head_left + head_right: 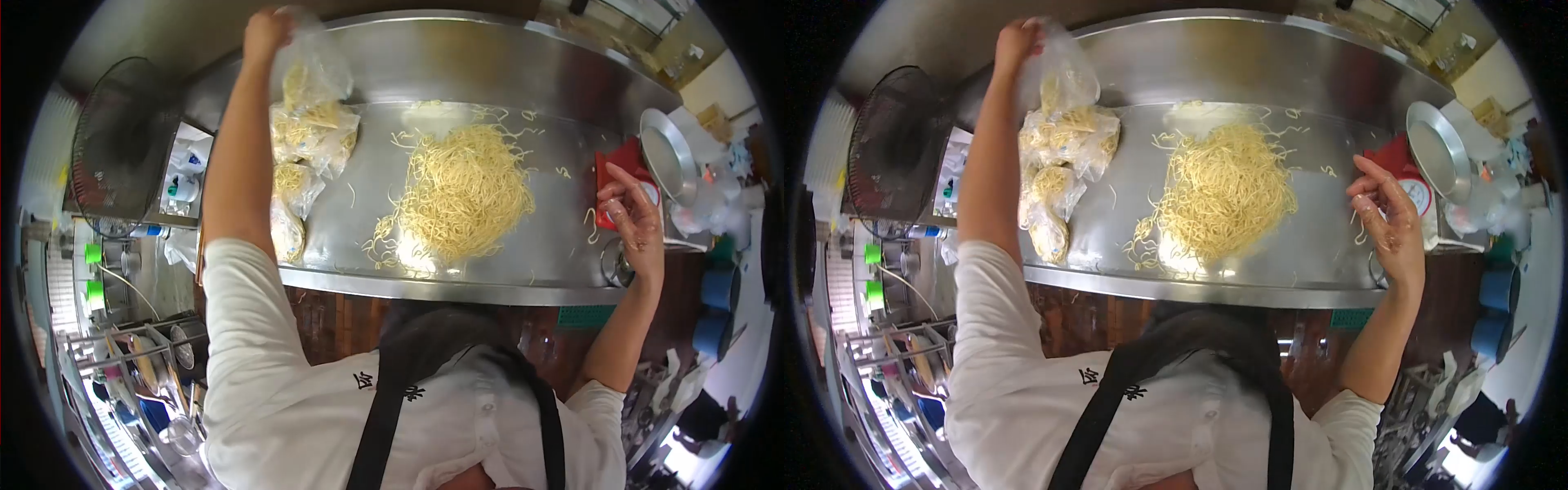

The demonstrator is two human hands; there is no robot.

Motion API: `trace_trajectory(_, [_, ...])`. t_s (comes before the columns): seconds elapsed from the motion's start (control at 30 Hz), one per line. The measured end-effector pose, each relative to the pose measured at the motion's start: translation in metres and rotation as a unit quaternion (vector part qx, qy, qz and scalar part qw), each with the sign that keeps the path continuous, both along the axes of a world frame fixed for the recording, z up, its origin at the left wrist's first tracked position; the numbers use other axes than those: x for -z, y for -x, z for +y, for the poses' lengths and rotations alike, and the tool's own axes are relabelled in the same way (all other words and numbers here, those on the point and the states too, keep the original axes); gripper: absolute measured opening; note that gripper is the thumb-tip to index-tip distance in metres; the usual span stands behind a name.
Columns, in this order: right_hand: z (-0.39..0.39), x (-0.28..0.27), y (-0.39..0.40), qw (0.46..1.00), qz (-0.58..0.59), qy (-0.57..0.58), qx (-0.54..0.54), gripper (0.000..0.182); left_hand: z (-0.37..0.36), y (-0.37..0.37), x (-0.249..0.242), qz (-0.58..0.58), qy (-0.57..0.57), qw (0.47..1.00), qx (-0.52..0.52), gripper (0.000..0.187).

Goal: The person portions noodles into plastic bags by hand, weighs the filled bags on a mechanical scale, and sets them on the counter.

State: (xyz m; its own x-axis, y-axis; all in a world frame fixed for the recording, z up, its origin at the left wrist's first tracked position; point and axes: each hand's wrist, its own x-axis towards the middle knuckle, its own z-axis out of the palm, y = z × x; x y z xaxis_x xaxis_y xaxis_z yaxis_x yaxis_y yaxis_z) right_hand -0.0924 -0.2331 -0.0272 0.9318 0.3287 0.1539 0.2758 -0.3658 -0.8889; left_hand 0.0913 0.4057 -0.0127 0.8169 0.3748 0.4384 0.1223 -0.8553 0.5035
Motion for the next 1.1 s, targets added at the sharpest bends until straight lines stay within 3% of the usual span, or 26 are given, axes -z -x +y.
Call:
trace_trajectory(0.03, [0.001,0.008,0.003,1.0,0.007,0.006,0.005,0.044,0.048,-0.009,0.027,0.083,0.034,0.996,0.0,0.025])
trace_trajectory(0.07, [0.002,0.013,0.007,0.999,0.014,0.028,0.013,0.044,0.093,-0.019,0.065,0.222,-0.09,0.97,-0.045,0.017])
trace_trajectory(0.1, [0.001,0.016,0.014,0.998,0.02,0.049,0.021,0.044,0.135,-0.027,0.103,0.351,-0.223,0.908,-0.062,0.01])
trace_trajectory(0.17, [-0.01,0.026,0.026,0.996,0.024,0.08,0.036,0.044,0.15,-0.008,0.161,0.451,-0.407,0.791,0.069,0.012])
trace_trajectory(0.23, [-0.03,0.035,0.031,0.991,0.02,0.121,0.043,0.044,0.141,0.007,0.196,0.473,-0.308,0.825,-0.001,0.017])
trace_trajectory(0.33, [-0.083,0.047,0.04,0.987,0.002,0.122,0.104,0.038,0.075,0.062,0.222,0.216,-0.17,0.961,0.022,0.041])
trace_trajectory(0.4, [-0.138,0.06,0.034,0.966,-0.003,0.139,0.218,0.03,-0.011,0.089,0.239,0.076,-0.049,0.992,0.083,0.058])
trace_trajectory(0.43, [-0.173,0.066,0.031,0.946,-0.03,0.107,0.305,0.028,-0.117,0.115,0.196,0.12,0.128,0.984,0.033,0.068])
trace_trajectory(0.47, [-0.207,0.073,0.024,0.923,-0.06,0.07,0.375,0.027,-0.15,0.129,0.215,0.074,0.145,0.981,0.108,0.063])
trace_trajectory(0.53, [-0.294,0.09,-0.003,0.834,-0.169,0.151,0.504,0.028,-0.256,0.165,0.21,0.129,0.309,0.921,0.198,0.061])
trace_trajectory(0.6, [-0.38,0.103,-0.041,0.776,-0.186,0.208,0.566,0.032,-0.356,0.189,0.193,0.194,0.384,0.876,0.216,0.059])
trace_trajectory(0.67, [-0.471,0.119,-0.086,0.741,-0.196,0.328,0.552,0.037,-0.421,0.199,0.177,0.256,0.338,0.872,0.243,0.06])
trace_trajectory(0.87, [-0.618,0.119,-0.225,0.657,-0.257,0.428,0.565,0.04,-0.501,0.203,0.165,0.309,0.331,0.851,0.267,0.055])
trace_trajectory(0.97, [-0.602,0.079,-0.228,0.765,-0.145,0.31,0.546,0.033,-0.518,0.209,0.162,0.318,0.322,0.856,0.248,0.052])
trace_trajectory(1.1, [-0.602,0.066,-0.229,0.733,-0.229,0.263,0.584,0.029,-0.528,0.22,0.161,0.318,0.327,0.86,0.23,0.05])
